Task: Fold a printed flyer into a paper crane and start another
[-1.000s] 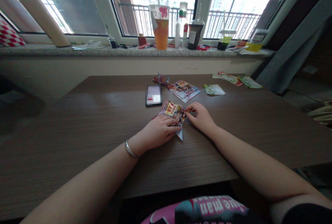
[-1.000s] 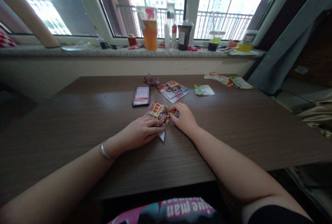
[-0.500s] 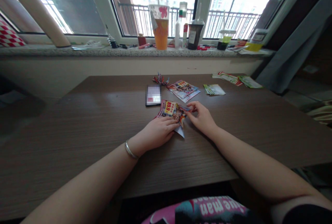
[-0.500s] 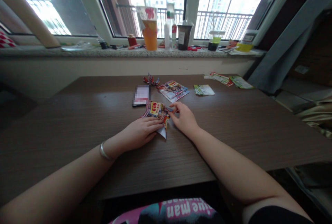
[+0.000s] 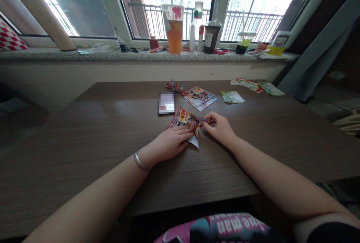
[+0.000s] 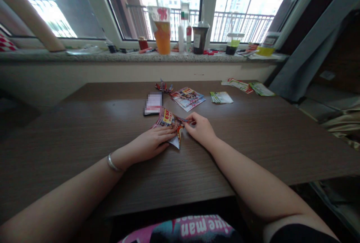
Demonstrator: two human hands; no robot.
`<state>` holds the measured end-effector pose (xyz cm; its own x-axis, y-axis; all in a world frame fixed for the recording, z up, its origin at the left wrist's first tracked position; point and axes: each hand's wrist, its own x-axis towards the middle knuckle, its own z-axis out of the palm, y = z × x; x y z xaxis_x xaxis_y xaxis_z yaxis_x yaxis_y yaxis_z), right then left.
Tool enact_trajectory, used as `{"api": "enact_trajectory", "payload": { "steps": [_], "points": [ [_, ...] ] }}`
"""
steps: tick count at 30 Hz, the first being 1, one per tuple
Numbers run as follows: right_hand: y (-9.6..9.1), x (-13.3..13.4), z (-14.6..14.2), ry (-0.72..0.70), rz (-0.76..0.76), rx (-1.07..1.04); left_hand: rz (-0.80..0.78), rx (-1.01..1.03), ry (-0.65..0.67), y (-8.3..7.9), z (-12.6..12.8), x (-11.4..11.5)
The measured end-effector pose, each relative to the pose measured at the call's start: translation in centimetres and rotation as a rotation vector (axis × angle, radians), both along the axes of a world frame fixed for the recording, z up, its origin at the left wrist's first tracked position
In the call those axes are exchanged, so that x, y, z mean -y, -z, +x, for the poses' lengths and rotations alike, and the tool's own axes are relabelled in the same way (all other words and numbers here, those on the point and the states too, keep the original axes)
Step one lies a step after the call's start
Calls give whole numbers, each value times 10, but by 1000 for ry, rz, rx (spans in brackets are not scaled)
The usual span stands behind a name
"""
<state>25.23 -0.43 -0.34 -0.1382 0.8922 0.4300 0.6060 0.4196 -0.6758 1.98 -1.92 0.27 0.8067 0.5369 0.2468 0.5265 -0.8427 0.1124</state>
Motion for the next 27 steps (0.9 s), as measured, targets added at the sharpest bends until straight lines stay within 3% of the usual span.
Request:
{"api": "enact_trajectory", "payload": {
  "steps": [9, 18, 27],
  "points": [
    [-2, 1, -1, 85, -92, 152, -40, -3, -31, -3, 0, 2],
    [1, 0, -2, 41, -67, 296, -36, 39, -5, -2, 0, 1],
    [3, -3, -2, 20, -91, 122, -36, 128, -39, -5, 2, 3]
  ]
}}
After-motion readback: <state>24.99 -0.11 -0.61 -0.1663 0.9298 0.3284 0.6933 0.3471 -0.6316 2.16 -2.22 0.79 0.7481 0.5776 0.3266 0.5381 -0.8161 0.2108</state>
